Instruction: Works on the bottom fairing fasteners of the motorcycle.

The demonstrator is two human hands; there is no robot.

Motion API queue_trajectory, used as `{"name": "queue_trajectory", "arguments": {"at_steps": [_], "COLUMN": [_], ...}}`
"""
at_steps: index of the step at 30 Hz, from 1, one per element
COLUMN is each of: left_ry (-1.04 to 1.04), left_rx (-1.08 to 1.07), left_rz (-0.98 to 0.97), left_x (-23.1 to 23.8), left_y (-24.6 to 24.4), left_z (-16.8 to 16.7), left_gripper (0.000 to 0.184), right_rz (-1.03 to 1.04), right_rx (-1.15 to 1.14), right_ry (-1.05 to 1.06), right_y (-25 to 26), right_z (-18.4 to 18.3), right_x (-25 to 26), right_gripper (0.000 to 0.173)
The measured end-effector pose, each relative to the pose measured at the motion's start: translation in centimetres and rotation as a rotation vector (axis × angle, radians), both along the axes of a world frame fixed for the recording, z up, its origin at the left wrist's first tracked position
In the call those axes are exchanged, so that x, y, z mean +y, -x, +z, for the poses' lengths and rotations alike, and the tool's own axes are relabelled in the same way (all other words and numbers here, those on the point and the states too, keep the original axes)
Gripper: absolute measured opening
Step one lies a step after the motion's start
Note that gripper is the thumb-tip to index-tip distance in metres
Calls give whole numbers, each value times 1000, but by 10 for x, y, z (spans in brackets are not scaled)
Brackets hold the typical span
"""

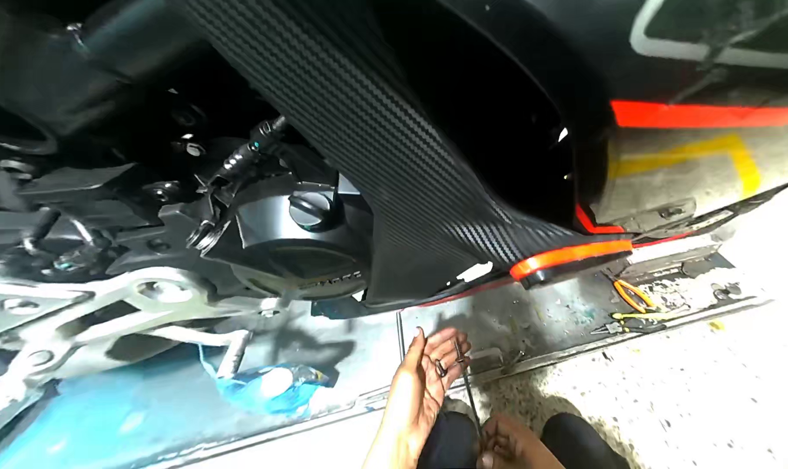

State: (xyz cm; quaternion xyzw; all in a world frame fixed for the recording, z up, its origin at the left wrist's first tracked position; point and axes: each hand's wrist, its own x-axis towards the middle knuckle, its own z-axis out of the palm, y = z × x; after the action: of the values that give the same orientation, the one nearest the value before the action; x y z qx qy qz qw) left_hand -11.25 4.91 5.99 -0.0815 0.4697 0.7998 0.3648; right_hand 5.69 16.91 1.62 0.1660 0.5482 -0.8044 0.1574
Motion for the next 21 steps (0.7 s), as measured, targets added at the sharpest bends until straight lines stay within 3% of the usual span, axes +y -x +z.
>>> {"name": "queue_trajectory", "arguments": {"at_steps": [4,11,21], "left_ry": [-105,-328,-442], "left_rx": [-25,231,208], "left_rz": [34,-258,-303], "left_x": [-17,-51,-42], "left_y": [-14,-45,-81], "left_z": [8,24,42], "left_gripper": [42,45,49], "right_rz": [-36,-105,-160], "right_rx": [127,254,363], "right_ry": [-296,-732,-947], "right_y": [-39,-88,-99], "right_z": [17,42,48], "right_x": [8,34,10], "right_gripper": [21,21,20]}}
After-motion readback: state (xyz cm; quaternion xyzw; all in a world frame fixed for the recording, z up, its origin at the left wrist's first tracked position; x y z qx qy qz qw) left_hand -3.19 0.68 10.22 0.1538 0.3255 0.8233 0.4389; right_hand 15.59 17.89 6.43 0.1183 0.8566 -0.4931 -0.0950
